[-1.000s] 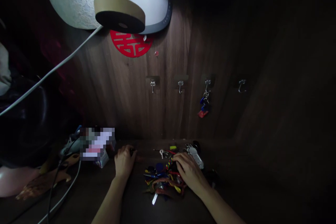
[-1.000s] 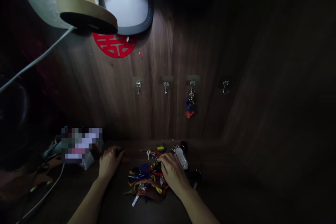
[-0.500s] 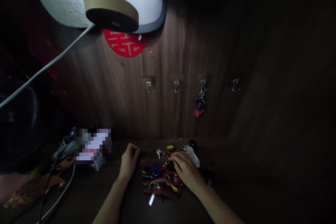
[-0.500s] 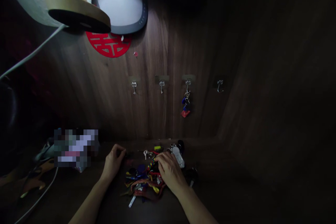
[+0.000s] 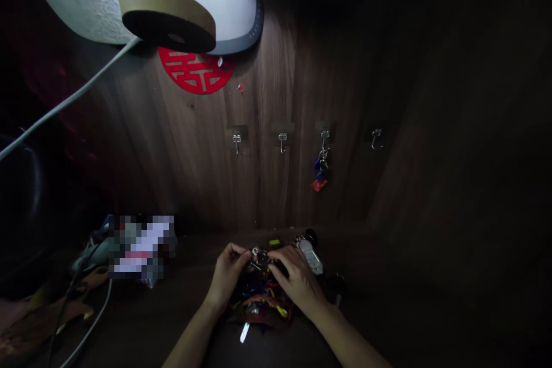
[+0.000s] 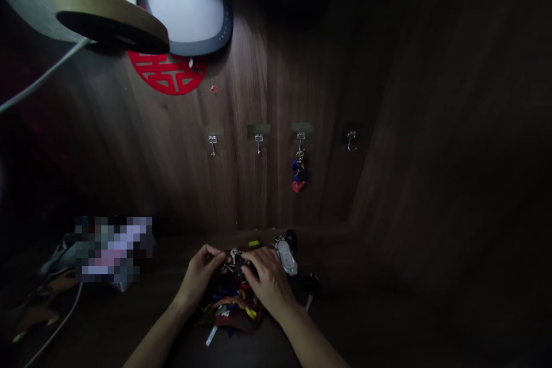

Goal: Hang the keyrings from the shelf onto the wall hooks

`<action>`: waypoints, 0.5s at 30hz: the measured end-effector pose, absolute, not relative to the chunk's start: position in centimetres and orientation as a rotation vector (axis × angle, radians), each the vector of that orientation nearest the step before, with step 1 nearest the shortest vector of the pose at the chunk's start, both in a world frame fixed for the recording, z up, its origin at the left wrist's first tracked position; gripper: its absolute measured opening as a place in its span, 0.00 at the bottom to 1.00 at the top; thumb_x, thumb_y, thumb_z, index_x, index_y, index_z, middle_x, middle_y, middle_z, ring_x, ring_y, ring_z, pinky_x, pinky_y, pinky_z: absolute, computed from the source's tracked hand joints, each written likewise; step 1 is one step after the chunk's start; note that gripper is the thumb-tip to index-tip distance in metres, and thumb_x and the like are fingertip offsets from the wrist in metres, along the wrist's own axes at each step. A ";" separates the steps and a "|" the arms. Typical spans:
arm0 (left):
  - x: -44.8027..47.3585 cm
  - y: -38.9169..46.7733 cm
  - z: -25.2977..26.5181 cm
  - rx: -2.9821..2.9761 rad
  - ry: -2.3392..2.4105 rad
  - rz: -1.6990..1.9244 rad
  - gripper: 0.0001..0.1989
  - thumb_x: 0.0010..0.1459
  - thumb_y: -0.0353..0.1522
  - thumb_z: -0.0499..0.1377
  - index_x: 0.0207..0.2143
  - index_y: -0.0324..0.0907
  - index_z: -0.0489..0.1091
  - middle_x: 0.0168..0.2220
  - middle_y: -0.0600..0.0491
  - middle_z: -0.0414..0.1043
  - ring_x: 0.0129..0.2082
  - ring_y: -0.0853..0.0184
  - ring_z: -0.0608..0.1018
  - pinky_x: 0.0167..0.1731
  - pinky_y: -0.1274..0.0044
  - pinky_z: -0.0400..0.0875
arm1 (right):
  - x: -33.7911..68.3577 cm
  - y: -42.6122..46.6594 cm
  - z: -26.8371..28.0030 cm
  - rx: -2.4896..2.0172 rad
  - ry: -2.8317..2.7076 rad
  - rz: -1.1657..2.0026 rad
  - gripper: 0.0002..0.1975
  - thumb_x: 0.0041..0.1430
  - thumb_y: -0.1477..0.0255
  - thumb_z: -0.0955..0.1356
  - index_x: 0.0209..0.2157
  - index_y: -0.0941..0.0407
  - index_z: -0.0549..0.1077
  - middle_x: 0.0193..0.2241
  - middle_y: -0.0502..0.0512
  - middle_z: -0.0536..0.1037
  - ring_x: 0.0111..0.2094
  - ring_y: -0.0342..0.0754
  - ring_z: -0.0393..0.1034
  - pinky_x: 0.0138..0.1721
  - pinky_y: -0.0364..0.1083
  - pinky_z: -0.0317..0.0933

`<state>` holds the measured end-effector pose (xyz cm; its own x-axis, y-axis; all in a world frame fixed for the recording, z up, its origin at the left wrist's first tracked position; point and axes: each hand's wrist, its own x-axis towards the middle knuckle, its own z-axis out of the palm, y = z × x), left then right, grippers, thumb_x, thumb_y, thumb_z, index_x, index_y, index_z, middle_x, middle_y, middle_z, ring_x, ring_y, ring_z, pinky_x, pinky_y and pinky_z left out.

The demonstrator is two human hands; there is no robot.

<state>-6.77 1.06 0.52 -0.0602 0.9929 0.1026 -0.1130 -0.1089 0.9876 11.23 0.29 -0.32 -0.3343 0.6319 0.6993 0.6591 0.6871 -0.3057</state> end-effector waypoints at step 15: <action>-5.4 0.9 -0.3 1.180 0.943 1.334 0.17 0.41 0.41 0.67 0.23 0.40 0.64 0.23 0.60 0.68 0.22 0.74 0.71 0.23 0.81 0.69 | 10.8 0.1 -0.3 -0.798 -2.092 -0.043 0.11 0.58 0.80 0.64 0.40 0.51 0.71 0.32 0.52 0.74 0.35 0.48 0.66 0.38 0.49 0.60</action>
<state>-5.44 0.88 -0.30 0.0606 0.9895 0.1315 -0.2059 -0.1165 0.9716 10.81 0.05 -0.34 -0.4142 0.5240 0.7442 0.5542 0.7938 -0.2505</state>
